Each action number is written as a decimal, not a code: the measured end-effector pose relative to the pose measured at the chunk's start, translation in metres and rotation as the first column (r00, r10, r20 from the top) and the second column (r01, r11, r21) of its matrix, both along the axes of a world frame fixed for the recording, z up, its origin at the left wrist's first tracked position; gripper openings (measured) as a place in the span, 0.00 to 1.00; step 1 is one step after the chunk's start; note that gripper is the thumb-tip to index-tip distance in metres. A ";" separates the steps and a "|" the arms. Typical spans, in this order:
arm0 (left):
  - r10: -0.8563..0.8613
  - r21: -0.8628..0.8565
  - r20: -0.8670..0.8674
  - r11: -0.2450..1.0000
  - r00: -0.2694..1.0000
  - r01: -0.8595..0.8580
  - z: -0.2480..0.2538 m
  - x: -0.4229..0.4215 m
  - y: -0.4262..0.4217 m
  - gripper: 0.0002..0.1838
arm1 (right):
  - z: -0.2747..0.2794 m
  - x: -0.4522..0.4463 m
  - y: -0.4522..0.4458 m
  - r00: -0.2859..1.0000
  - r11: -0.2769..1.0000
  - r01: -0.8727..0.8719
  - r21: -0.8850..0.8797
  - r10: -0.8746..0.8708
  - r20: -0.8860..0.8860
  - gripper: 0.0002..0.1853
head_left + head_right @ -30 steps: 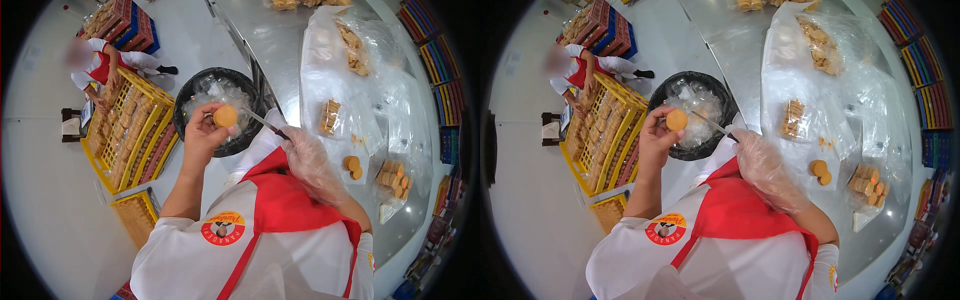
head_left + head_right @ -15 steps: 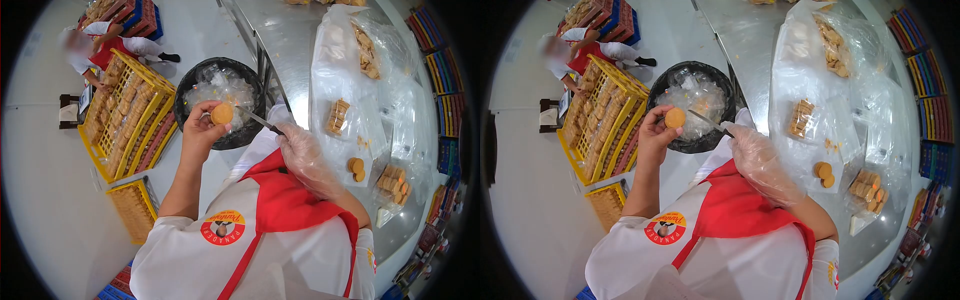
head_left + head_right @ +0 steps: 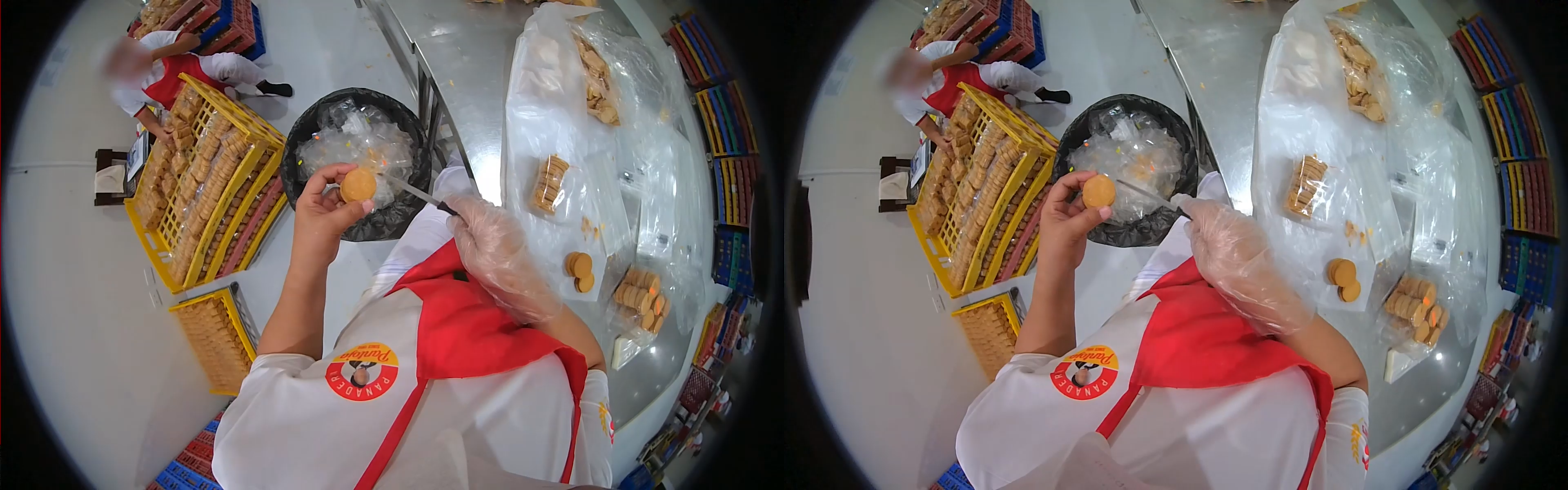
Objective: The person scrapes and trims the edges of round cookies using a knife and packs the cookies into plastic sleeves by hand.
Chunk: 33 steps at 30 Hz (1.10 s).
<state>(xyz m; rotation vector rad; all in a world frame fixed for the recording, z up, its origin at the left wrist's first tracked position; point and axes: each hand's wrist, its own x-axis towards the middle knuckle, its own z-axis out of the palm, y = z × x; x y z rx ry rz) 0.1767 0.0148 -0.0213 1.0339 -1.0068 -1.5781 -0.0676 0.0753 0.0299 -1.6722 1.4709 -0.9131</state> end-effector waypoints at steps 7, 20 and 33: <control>-0.018 0.011 0.009 1.000 1.000 0.018 0.001 0.000 0.003 0.29 | -0.006 -0.002 0.007 0.999 0.999 -0.019 -0.032 0.020 0.028 0.14; -0.049 0.018 0.006 0.999 0.999 0.048 0.005 -0.002 0.001 0.29 | -0.010 0.002 0.015 0.993 0.995 -0.022 -0.095 0.011 -0.117 0.13; -0.059 -0.002 0.003 0.998 0.998 0.059 0.004 -0.007 -0.003 0.28 | -0.015 0.003 0.022 0.965 0.995 -0.026 -0.094 0.000 -0.264 0.15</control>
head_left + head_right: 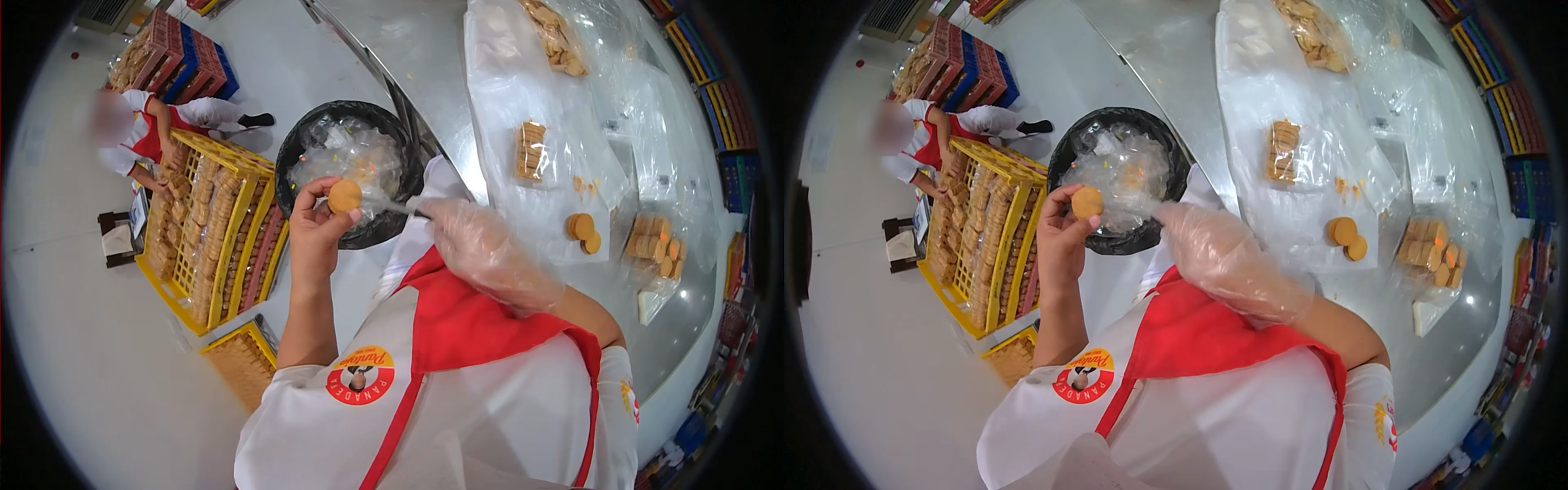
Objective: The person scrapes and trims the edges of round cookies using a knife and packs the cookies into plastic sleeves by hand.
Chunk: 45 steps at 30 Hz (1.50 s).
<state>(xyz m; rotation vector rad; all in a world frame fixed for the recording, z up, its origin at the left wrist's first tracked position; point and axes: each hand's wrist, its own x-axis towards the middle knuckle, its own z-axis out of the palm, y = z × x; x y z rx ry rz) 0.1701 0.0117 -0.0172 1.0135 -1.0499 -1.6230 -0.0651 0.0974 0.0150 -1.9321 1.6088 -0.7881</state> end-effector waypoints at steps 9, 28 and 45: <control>0.019 0.057 0.015 0.998 1.000 -0.020 0.002 -0.007 -0.003 0.28 | 0.000 -0.012 0.002 0.984 0.987 -0.113 -0.115 0.094 -0.154 0.23; -0.004 0.019 0.013 1.000 1.000 0.003 -0.009 -0.005 -0.005 0.29 | 0.004 -0.014 0.002 0.964 0.976 -0.174 -0.127 0.143 -0.222 0.18; 0.026 0.031 0.084 0.999 0.996 -0.029 -0.017 0.000 -0.006 0.29 | -0.014 -0.009 0.005 0.827 0.953 -0.273 -0.128 0.165 -0.537 0.22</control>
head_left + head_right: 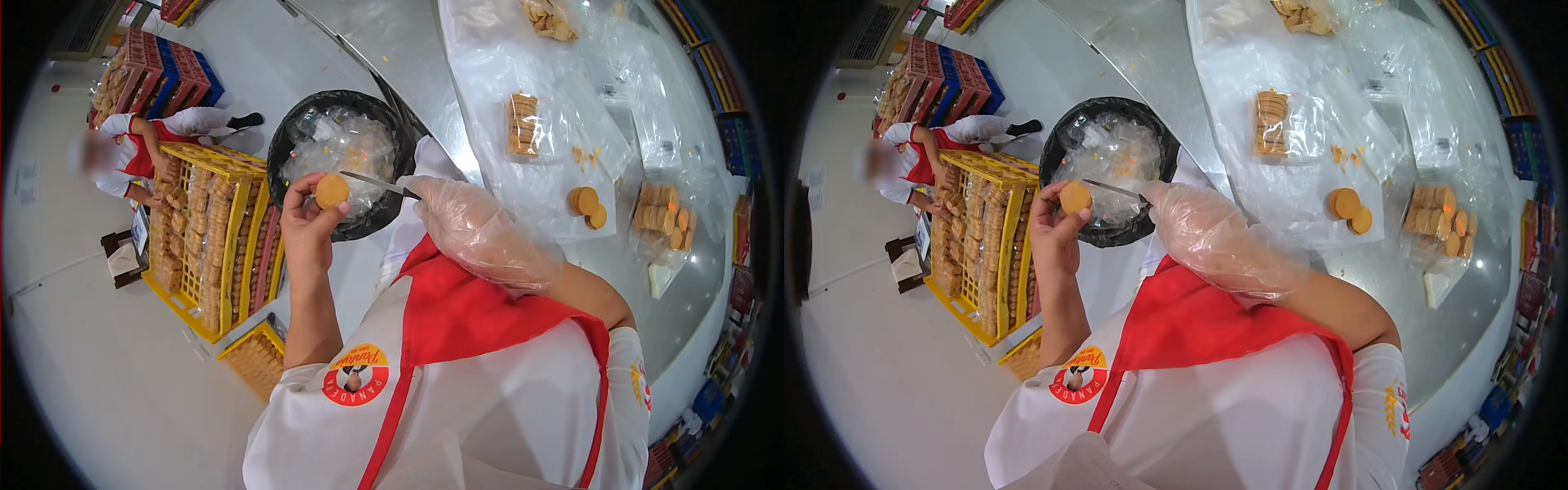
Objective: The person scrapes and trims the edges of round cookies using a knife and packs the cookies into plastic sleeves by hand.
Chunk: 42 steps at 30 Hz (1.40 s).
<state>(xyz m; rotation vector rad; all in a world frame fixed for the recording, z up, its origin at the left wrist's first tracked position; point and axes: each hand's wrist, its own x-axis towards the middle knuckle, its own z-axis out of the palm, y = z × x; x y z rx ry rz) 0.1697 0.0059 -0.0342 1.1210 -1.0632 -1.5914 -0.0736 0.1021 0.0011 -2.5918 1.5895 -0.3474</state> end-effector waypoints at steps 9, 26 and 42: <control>-0.001 0.005 -0.016 1.000 1.000 0.001 0.001 0.000 0.000 0.29 | 0.007 0.004 -0.006 0.915 0.993 0.068 0.100 -0.102 0.391 0.15; 0.000 -0.006 -0.037 1.000 0.999 -0.001 0.002 -0.003 0.004 0.28 | 0.023 0.009 -0.010 0.734 0.905 0.111 0.412 -0.354 0.579 0.11; -0.013 0.036 -0.041 0.999 0.999 0.015 -0.005 0.014 0.012 0.27 | 0.045 0.021 0.013 0.656 0.820 0.216 0.530 -0.524 0.544 0.10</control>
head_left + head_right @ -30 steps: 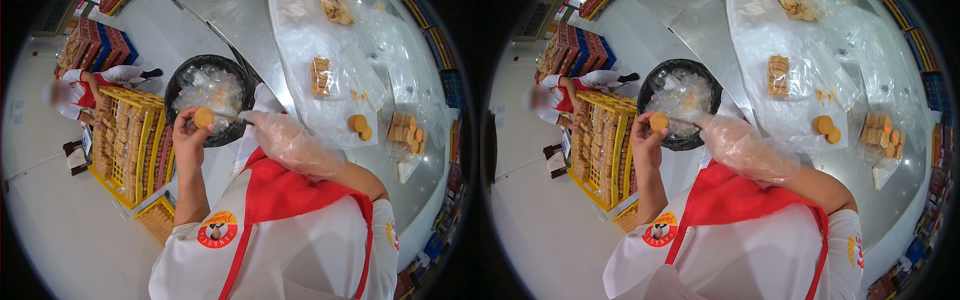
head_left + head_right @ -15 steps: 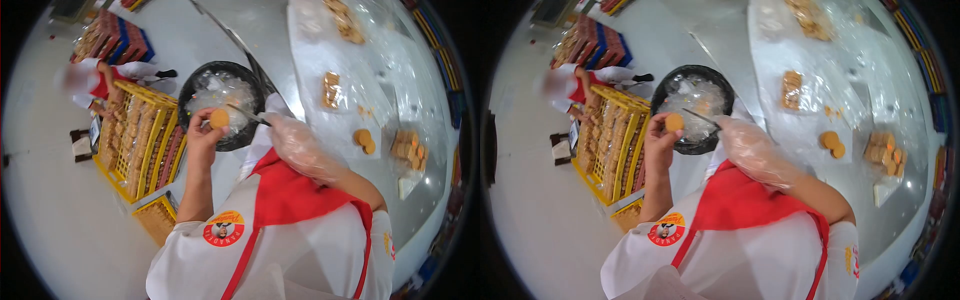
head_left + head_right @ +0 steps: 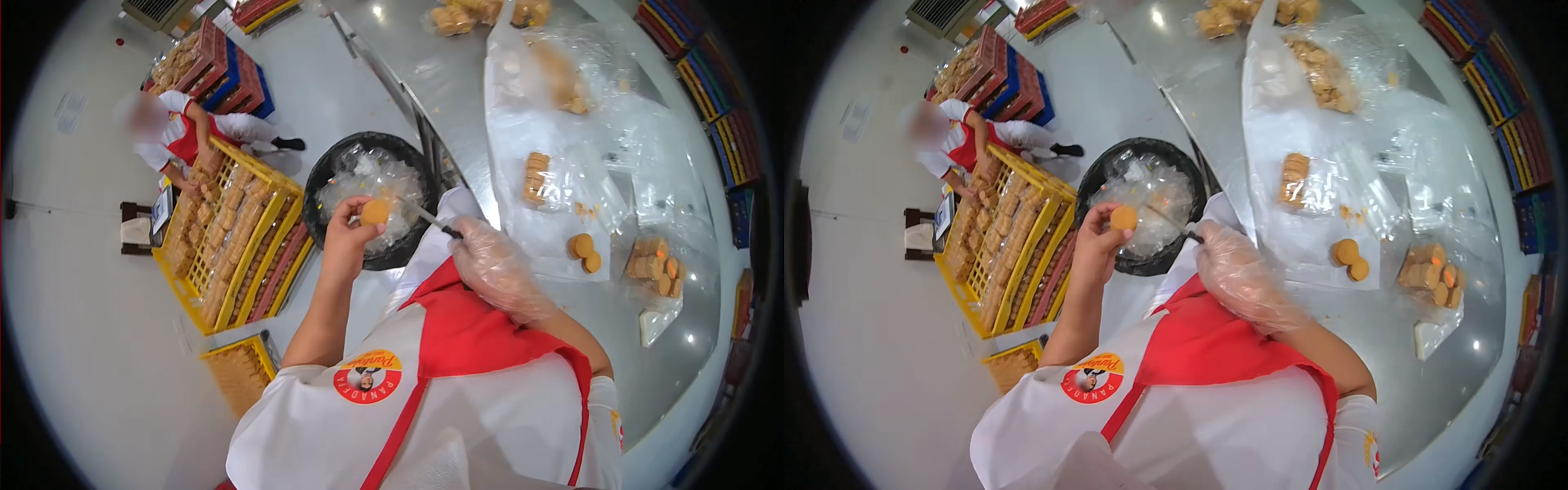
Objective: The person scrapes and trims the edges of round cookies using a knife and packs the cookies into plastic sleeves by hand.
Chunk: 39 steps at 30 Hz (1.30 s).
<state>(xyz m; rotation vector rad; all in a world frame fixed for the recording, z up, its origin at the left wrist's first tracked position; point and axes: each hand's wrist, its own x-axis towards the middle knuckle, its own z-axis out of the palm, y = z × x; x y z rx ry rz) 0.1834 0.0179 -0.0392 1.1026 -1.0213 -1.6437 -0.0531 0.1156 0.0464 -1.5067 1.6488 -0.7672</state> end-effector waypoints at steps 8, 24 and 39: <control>-0.210 0.168 -0.041 0.962 0.977 0.214 0.013 0.003 0.034 0.26 | -0.021 0.019 0.007 0.950 0.987 0.081 0.135 -0.118 0.289 0.16; -0.507 -0.041 -0.067 0.862 0.859 0.505 0.004 0.019 0.025 0.34 | -0.013 0.080 -0.027 0.683 0.876 -0.065 0.478 -0.311 0.661 0.21; -0.490 0.859 0.071 0.473 0.869 0.197 -0.223 0.486 0.160 0.43 | -0.272 0.147 -0.011 0.856 0.509 0.395 0.765 -0.505 -0.107 0.10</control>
